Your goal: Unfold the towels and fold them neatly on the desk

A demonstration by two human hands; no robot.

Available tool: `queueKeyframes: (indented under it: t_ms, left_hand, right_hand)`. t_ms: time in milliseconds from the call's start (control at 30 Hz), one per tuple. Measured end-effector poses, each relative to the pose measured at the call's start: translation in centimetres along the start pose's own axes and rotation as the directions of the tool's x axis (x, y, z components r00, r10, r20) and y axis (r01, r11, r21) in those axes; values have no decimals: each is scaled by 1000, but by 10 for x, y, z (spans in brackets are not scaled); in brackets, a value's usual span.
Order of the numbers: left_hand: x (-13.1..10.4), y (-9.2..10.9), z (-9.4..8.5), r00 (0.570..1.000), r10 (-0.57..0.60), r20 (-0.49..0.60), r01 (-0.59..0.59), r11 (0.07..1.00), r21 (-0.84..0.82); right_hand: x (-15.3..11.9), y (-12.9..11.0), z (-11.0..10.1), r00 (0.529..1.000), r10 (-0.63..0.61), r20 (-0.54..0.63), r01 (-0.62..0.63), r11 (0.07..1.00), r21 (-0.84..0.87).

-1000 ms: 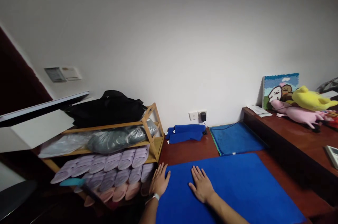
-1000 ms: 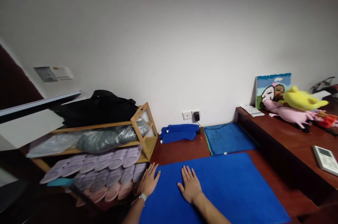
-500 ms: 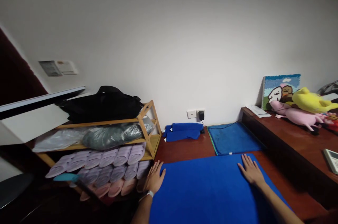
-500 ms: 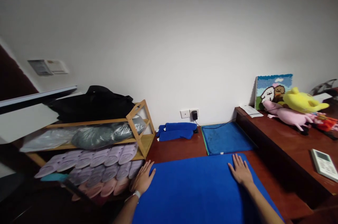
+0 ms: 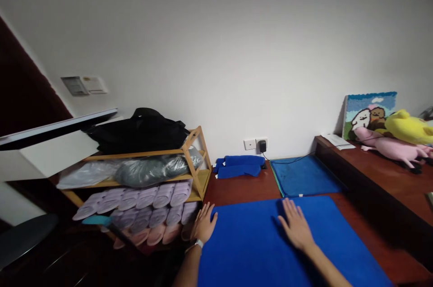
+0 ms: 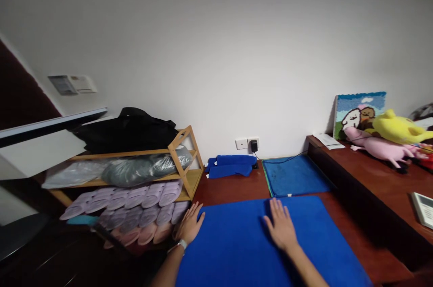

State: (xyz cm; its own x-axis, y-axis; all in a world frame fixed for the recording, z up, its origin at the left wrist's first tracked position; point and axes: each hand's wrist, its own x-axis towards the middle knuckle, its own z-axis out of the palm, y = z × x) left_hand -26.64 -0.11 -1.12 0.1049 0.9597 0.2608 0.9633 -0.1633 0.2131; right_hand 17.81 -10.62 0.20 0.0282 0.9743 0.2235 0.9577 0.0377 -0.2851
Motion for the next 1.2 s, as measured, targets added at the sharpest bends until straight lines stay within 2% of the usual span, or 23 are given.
queueKeyframes:
  t_ms: [67,133,200,267,367,500,633,733,800,867,967,1033,1100,1200]
  left_hand:
    - [0,0,1,1000,8,-4,-8,1000,-8]
    - [0,0,1,1000,11,0,-11,1000,-10]
    - [0,-1,2,1000,4,4,-4,1000,-2]
    - [0,-1,3,1000,-3,2,3,1000,8]
    - [1,-1,4,1000,5,-15,-5,1000,3]
    - [1,1,2,1000,15,-19,-15,1000,-11]
    - [1,3,0,1000,9,1,-9,1000,-12]
    - [1,4,-1,1000,10,5,-10,1000,-21]
    - [3,4,-2,1000,4,9,-4,999,-36]
    - [6,4,-6,1000,-1,13,2,999,-51]
    - [11,2,-19,1000,-3,20,4,998,-64]
    - [9,5,-31,1000,12,10,-11,998,-65]
    - [-5,13,-41,999,51,-3,-51,997,-56]
    - [-48,35,-50,986,167,29,-166,986,-34]
  right_hand:
    - [-2,-64,12,995,-101,25,99,993,67]
    - [-5,-109,21,984,-159,78,149,981,120]
    - [-8,-128,27,976,-166,138,146,979,146]
    - [-12,-125,29,974,-136,180,111,984,139]
    - [-20,-86,24,982,-59,178,44,995,87]
    - [-38,3,8,986,110,124,-107,994,-32]
    - [-54,106,-16,937,335,97,-317,934,-167]
    - [-64,170,-34,892,443,93,-416,883,-218]
    - [-70,199,-43,879,466,101,-435,870,-233]
    - [-75,212,-50,885,460,79,-431,870,-238]
    - [-80,200,-54,916,400,-37,-399,892,-213]
    - [-83,168,-53,936,334,-106,-349,920,-178]
    - [-84,119,-47,962,248,-115,-263,955,-136]
    - [-85,26,-31,994,72,-79,-75,996,-40]
